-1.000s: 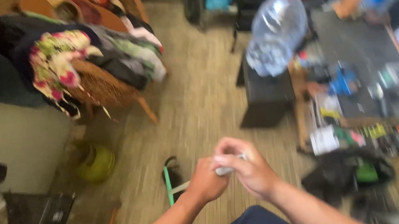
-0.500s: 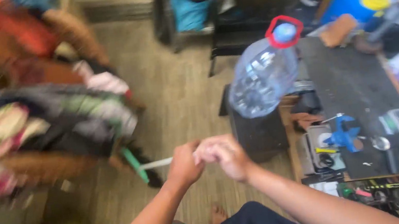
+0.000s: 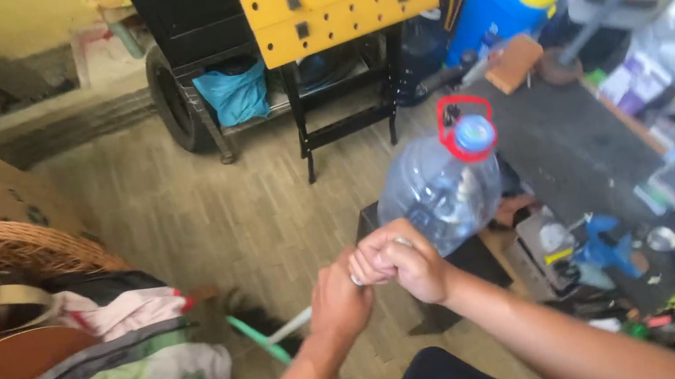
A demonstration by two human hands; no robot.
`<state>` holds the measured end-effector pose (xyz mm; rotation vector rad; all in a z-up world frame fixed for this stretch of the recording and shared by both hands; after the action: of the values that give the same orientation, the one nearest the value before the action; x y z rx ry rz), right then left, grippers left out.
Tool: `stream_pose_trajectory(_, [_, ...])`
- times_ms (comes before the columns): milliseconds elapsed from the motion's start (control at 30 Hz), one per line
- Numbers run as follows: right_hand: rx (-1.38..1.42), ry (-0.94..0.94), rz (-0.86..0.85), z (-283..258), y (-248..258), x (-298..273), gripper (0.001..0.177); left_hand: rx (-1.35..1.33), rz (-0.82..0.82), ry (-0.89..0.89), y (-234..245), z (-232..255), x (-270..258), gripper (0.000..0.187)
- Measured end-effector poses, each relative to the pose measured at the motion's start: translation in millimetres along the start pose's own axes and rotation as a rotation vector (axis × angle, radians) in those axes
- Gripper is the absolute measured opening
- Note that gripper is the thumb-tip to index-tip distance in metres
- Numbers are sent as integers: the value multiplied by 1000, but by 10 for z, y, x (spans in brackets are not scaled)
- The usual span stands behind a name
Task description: Repairing or assembling a handheld brush by attaching a handle to the brush head.
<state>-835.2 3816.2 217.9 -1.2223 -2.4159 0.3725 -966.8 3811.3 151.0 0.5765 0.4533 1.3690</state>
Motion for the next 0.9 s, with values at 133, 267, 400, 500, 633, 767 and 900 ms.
stream_pose_trajectory(133, [31, -29, 98, 302, 117, 434, 31, 2, -81, 7, 292, -417, 461, 33])
stream_pose_trajectory(267, [60, 7, 215, 632, 147, 694, 31, 135, -286, 26, 364, -816, 666, 25])
stream_pose_trajectory(400, [-159, 33, 243, 1080, 184, 665, 30, 168, -460, 51, 297, -1183, 706, 25])
stream_pose_trajectory(500, [-290, 18, 275, 1292, 113, 538, 26, 219, -555, 43, 69, -1510, 746, 20])
stream_pose_trajectory(633, [-272, 46, 369, 1359, 8, 268, 25, 385, -712, -67, -76, -1601, 735, 19])
stream_pose_trajectory(767, [-276, 50, 452, 1097, -95, -8, 26, 247, -798, -205, -92, -1226, 643, 15])
stream_pose_trajectory(900, [-342, 111, 428, 836, -136, -353, 24, 180, -901, -382, -191, -817, 507, 20])
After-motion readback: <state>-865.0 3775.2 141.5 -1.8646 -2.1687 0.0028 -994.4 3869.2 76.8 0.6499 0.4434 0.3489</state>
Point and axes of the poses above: each hand's wrist, its own x-axis towards the middle knuckle, its own y-axis out of the back of the hand, z = x × y, the point moved 2 cm from there along x, towards the middle knuckle, and after that the axes turned 6 degrees about x, right-handed, at the moved point
